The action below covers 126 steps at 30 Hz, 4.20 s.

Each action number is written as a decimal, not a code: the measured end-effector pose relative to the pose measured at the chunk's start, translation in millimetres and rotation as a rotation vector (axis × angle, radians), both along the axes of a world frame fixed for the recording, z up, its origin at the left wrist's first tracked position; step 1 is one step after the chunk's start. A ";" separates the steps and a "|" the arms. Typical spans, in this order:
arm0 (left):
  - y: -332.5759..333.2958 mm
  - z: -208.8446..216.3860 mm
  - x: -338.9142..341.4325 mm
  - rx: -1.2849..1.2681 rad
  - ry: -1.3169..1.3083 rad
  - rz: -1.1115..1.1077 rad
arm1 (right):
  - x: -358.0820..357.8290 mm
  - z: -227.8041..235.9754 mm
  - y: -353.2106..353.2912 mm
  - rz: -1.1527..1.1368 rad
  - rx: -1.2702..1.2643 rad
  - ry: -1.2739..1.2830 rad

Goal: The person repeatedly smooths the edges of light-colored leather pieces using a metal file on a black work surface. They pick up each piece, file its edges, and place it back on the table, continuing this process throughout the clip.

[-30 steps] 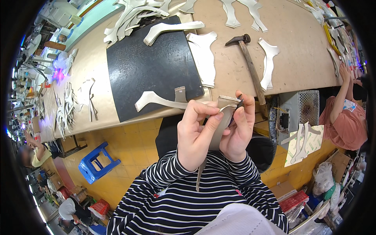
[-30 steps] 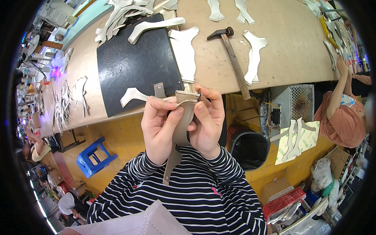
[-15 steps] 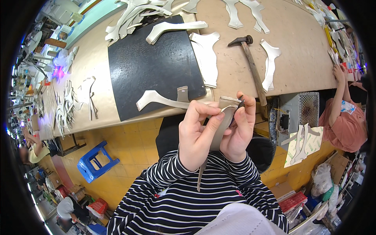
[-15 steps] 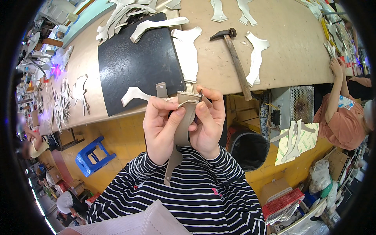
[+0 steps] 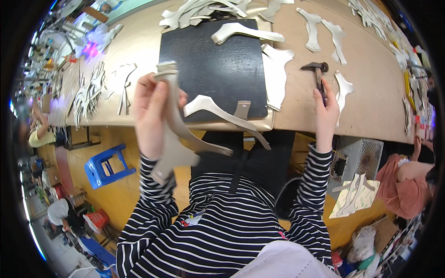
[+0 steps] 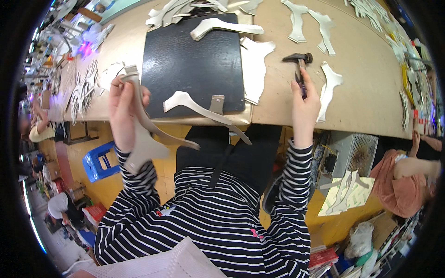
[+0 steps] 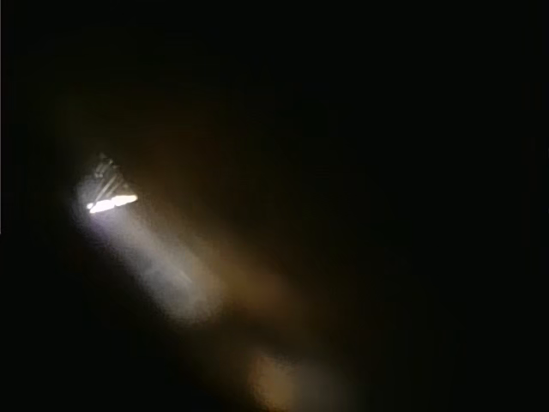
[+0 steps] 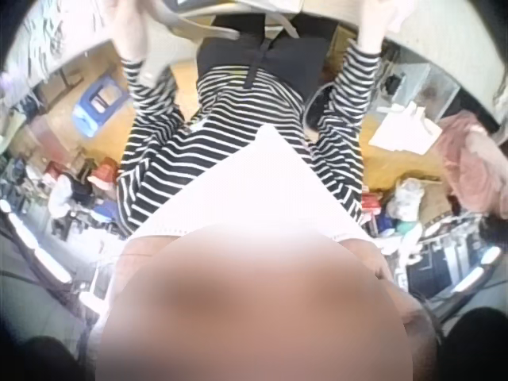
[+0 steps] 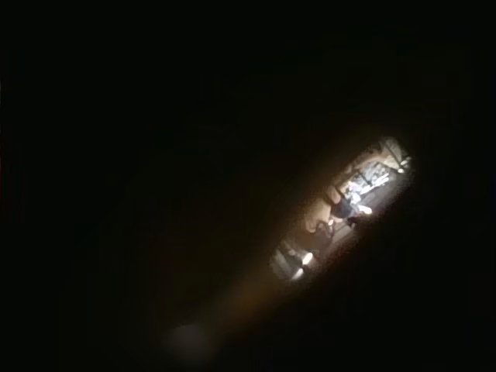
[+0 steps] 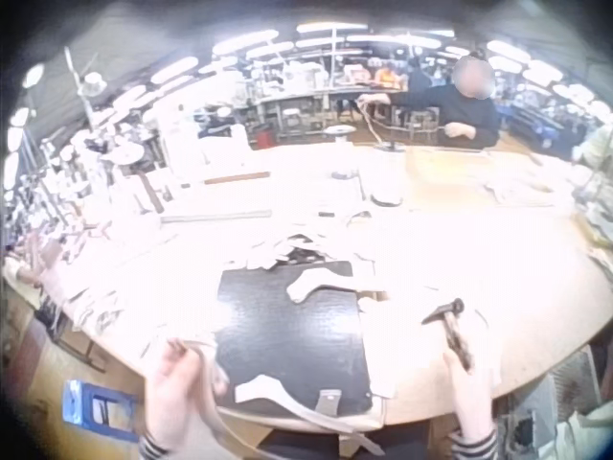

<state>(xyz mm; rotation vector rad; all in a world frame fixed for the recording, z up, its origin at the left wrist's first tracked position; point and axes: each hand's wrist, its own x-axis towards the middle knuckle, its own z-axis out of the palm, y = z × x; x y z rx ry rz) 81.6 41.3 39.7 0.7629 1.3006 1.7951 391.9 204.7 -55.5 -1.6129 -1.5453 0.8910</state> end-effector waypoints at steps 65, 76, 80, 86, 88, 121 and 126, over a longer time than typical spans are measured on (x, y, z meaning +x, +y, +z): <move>19.1 -75.7 37.5 -0.157 -0.319 -0.141 | -115.7 48.8 -44.0 0.286 0.655 -0.046; 33.5 -98.2 26.8 -0.180 0.226 -0.022 | -125.9 14.2 -41.1 0.686 -0.399 0.610; 40.6 -105.6 8.6 -0.165 0.732 -0.035 | -129.5 6.0 -36.2 0.577 -0.348 0.445; 62.9 -129.7 -37.2 -0.122 1.238 -0.057 | -133.1 0.0 -20.4 0.441 -0.436 0.282; 73.2 -135.8 -43.1 -0.072 1.245 -0.089 | -134.1 -0.8 -13.9 0.487 -0.421 0.298; 86.8 -128.4 -29.4 -0.202 1.072 -0.162 | -155.3 4.2 26.3 0.606 -0.411 0.088; 86.0 -129.2 -29.4 -0.202 1.075 -0.145 | -155.7 3.5 26.1 0.602 -0.413 0.101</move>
